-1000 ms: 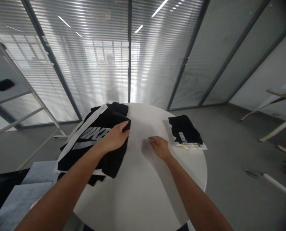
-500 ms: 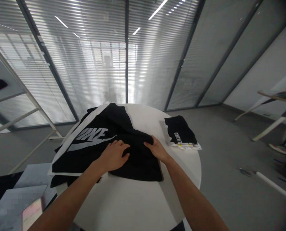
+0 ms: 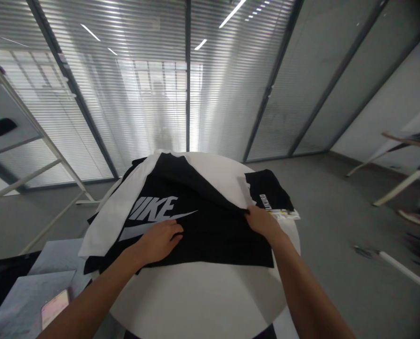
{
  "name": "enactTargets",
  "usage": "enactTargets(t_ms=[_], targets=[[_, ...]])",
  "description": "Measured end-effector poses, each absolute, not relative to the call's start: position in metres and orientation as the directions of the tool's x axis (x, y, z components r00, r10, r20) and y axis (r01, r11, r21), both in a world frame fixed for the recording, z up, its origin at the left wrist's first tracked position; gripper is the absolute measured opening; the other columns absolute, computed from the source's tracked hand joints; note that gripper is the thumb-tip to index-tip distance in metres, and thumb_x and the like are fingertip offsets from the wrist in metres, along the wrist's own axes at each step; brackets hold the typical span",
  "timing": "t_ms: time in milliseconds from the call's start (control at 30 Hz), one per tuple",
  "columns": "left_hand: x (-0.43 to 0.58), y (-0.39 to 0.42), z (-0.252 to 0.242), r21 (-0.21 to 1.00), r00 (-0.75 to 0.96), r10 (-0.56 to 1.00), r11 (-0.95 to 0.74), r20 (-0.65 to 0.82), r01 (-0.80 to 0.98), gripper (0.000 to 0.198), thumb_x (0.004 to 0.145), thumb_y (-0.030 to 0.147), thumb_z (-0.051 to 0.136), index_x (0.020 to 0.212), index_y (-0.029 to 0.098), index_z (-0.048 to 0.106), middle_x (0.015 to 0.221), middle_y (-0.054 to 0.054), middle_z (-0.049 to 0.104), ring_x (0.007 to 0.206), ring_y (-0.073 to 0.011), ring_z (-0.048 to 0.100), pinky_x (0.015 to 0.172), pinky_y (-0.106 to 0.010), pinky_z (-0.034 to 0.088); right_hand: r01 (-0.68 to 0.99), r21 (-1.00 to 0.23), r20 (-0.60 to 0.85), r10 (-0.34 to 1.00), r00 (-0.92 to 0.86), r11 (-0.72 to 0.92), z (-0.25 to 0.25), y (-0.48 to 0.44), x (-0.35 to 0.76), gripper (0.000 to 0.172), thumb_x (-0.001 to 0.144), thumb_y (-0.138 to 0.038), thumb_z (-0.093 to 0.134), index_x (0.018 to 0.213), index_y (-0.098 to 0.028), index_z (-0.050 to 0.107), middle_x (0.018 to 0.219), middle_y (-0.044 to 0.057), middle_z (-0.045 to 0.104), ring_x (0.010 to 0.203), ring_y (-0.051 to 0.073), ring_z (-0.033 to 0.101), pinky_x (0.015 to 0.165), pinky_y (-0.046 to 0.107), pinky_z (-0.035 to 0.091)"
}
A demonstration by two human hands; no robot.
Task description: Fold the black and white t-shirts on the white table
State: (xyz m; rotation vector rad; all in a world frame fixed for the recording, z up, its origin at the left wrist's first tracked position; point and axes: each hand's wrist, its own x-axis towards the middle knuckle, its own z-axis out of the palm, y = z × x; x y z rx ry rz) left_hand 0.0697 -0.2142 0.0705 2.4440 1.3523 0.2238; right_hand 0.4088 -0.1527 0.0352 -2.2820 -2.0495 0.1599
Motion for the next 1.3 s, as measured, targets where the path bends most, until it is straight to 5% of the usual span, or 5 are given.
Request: enactTargets(t_ms=[233,567,1000,1167,1300], targets=[[0.082,-0.211,0.088,0.581,0.726,0.639,-0.498,-0.254,0.643,0.03,0.091,0.042,0.046,0.11,0.031,0.066,0.088,-0.001,0.069,0.078,-0.0181,0.064,0.072,-0.03,0.046,0.993,0.111,-0.044,0.998,0.038,-0.033,0.06,-0.179,0.401,0.027,0.084,-0.022,0.056,0.109,-0.017,0.061,0.107,0.016,0.064,0.098,0.03,0.062,0.077,0.039,0.045],[0.077,-0.162,0.05,0.027,0.37,0.929,-0.371,0.025,0.928,0.03,0.09,0.026,0.043,0.114,0.023,0.062,0.114,-0.011,0.058,0.108,-0.0284,0.051,0.088,-0.042,0.04,0.963,-0.03,0.186,0.948,-0.259,0.269,0.039,-0.112,0.297,0.045,0.095,-0.038,0.043,0.137,-0.025,0.041,0.124,0.013,0.055,0.112,0.029,0.051,0.088,0.042,0.041],[0.067,-0.152,0.074,0.353,0.56,0.785,-0.462,-0.264,0.814,0.023,0.089,0.033,0.042,0.092,0.025,0.063,0.088,-0.003,0.067,0.081,-0.0177,0.063,0.068,-0.027,0.044,0.97,-0.123,-0.228,0.958,0.177,-0.209,0.075,-0.066,0.351,0.038,0.086,-0.024,0.048,0.119,-0.011,0.062,0.122,0.023,0.06,0.111,0.034,0.059,0.086,0.044,0.046],[0.08,-0.1,0.073,0.137,0.296,0.953,-0.285,-0.065,0.949,0.028,0.087,0.035,0.043,0.103,0.024,0.063,0.105,-0.009,0.063,0.1,-0.0269,0.059,0.081,-0.038,0.045,0.95,-0.141,0.104,0.95,0.294,-0.278,0.08,-0.067,0.323,0.041,0.09,-0.019,0.036,0.126,-0.012,0.054,0.126,0.022,0.053,0.119,0.037,0.049,0.09,0.05,0.043],[0.092,-0.061,0.058,0.042,0.071,0.995,-0.074,0.072,0.996,0.04,0.082,0.033,0.049,0.121,0.022,0.056,0.12,-0.015,0.054,0.114,-0.0334,0.049,0.089,-0.047,0.042,0.975,-0.22,-0.059,0.998,-0.026,0.013,0.072,-0.062,0.293,0.048,0.085,-0.025,0.052,0.132,-0.017,0.051,0.127,0.019,0.05,0.119,0.035,0.046,0.093,0.045,0.041]])
